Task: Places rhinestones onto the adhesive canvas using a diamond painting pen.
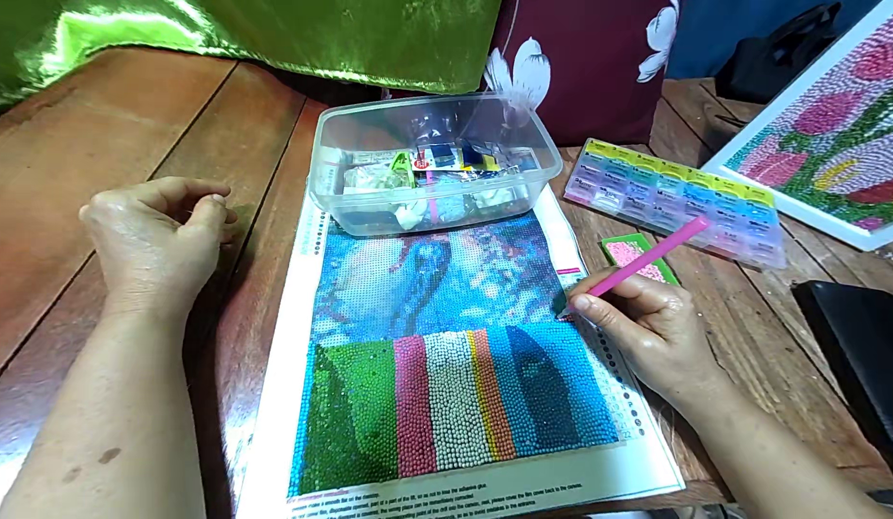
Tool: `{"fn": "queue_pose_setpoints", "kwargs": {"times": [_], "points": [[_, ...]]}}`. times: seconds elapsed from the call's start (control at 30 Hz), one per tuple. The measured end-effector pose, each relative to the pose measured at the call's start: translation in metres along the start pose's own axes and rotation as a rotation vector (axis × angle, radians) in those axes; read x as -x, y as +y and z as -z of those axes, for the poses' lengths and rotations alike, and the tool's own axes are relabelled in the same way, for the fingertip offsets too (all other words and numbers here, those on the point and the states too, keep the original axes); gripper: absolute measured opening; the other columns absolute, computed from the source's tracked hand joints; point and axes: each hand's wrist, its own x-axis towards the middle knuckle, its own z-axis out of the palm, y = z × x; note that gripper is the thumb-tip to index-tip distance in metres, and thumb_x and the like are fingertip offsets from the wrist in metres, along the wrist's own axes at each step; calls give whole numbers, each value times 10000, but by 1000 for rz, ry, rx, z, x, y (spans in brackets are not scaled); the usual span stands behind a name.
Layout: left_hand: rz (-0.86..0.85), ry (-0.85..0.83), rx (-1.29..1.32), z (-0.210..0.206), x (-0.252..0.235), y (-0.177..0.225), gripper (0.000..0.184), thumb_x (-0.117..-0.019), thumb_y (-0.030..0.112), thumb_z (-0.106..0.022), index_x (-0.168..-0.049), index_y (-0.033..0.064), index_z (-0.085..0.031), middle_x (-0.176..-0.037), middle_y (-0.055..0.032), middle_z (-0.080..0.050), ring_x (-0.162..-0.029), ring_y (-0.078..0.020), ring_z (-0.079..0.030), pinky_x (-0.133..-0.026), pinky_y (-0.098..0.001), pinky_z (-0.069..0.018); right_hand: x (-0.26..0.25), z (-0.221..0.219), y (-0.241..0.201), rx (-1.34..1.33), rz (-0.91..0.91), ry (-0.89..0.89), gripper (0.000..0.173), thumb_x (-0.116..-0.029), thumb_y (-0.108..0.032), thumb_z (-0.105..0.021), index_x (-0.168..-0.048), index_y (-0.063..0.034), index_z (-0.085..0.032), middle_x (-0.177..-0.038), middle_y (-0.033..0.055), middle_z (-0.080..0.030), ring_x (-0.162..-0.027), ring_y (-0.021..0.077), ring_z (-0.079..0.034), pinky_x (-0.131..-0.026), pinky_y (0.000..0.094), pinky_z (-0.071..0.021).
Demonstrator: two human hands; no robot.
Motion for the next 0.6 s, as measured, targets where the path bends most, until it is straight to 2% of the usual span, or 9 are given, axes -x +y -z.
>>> {"fn": "queue_pose_setpoints", "kwargs": {"times": [0.6], "points": [[23,6,-7,0,0,1,315,-1028,182,-502,-1160,-49,-671,-955,-201,-682,-737,-168,-630,-750,-400,-537,-1,0,0,11,10,-22,131,-965,-170,-610,-915,-95,-704,-833,-79,-665,-758,-76,-596,-701,82,-492]]}}
